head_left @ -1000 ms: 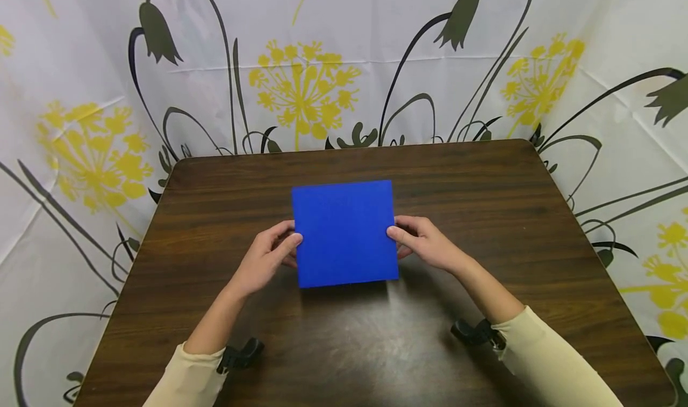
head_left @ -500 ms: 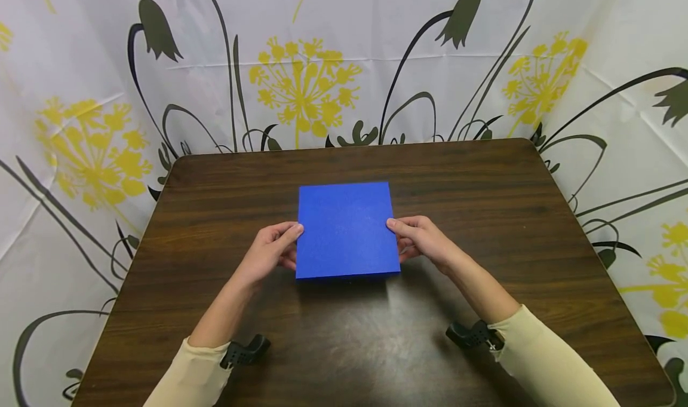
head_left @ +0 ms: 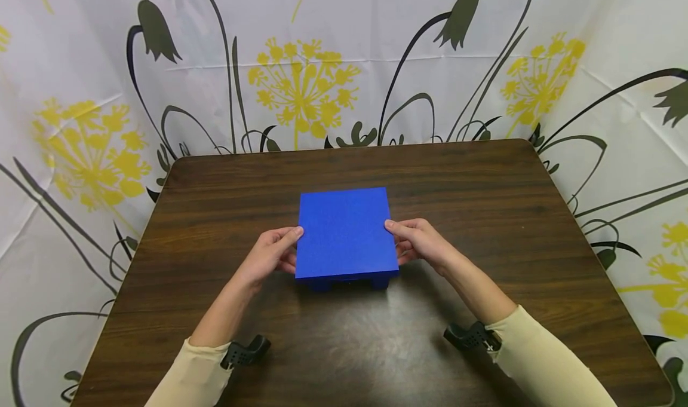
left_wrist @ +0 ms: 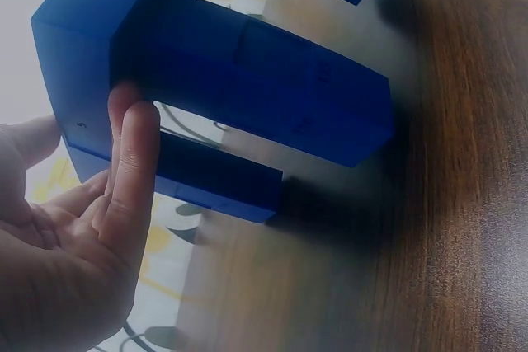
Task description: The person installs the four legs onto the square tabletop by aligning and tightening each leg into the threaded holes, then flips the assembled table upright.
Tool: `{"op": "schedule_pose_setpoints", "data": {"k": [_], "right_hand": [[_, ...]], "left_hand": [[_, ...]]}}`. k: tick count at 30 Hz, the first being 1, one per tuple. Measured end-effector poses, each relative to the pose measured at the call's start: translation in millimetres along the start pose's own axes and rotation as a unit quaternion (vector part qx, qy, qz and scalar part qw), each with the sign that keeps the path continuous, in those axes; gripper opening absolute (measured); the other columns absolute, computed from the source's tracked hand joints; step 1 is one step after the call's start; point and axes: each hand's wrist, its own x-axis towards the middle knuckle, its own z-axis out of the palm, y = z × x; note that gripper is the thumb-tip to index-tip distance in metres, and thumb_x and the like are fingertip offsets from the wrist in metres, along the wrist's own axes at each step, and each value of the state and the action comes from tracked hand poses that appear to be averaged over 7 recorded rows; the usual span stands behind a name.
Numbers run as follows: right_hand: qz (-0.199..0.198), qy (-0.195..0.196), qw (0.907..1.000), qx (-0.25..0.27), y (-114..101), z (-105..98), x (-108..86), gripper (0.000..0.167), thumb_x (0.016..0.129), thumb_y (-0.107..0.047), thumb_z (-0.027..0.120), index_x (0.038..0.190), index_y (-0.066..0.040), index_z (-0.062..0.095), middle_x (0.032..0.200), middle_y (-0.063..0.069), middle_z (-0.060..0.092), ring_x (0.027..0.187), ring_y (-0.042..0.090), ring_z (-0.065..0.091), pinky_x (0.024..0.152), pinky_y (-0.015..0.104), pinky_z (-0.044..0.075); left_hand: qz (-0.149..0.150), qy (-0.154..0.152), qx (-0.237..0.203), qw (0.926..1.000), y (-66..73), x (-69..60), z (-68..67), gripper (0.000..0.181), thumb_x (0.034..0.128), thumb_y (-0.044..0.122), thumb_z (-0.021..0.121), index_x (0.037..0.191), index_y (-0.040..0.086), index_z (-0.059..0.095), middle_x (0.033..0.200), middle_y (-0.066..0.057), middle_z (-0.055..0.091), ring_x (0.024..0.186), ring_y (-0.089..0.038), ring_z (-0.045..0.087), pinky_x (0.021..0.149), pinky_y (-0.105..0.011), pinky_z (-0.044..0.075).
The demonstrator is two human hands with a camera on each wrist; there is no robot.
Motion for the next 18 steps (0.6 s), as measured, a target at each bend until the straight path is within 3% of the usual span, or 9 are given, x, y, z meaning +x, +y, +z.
{"op": "schedule_pose_setpoints", "data": {"k": [9, 18], "right_hand": [[0.002, 0.011, 0.9999, -0.003, 2.6, -0.5, -0.1, 0.046, 0.096, -0.045, 0.060, 0.095, 0.001, 0.064, 0.074, 0.007, 0.063, 0.065, 0.017, 0.064, 0.070, 0.044, 0.058], [0.004, 0.012, 0.9999, -0.006, 3.5, -1.3, 0.1, 0.042, 0.096, -0.044, 0.060, 0.087, -0.003, 0.061, 0.075, 0.006, 0.056, 0.066, 0.017, 0.061, 0.069, 0.042, 0.058]], "left_hand": [[-0.001, -0.013, -0.009, 0.9999, -2.7, 0.9, 0.7, 0.051, 0.1030, 0.035, 0.051, 0.126, -0.011, 0.055, 0.085, -0.011, 0.068, 0.060, -0.019, 0.068, 0.059, -0.038, 0.058], [0.000, -0.012, -0.010, 0.9999, -4.9, -0.2, 1.1, 0.050, 0.1034, 0.034, 0.050, 0.126, -0.010, 0.055, 0.087, -0.011, 0.066, 0.061, -0.018, 0.068, 0.060, -0.039, 0.058]]}}
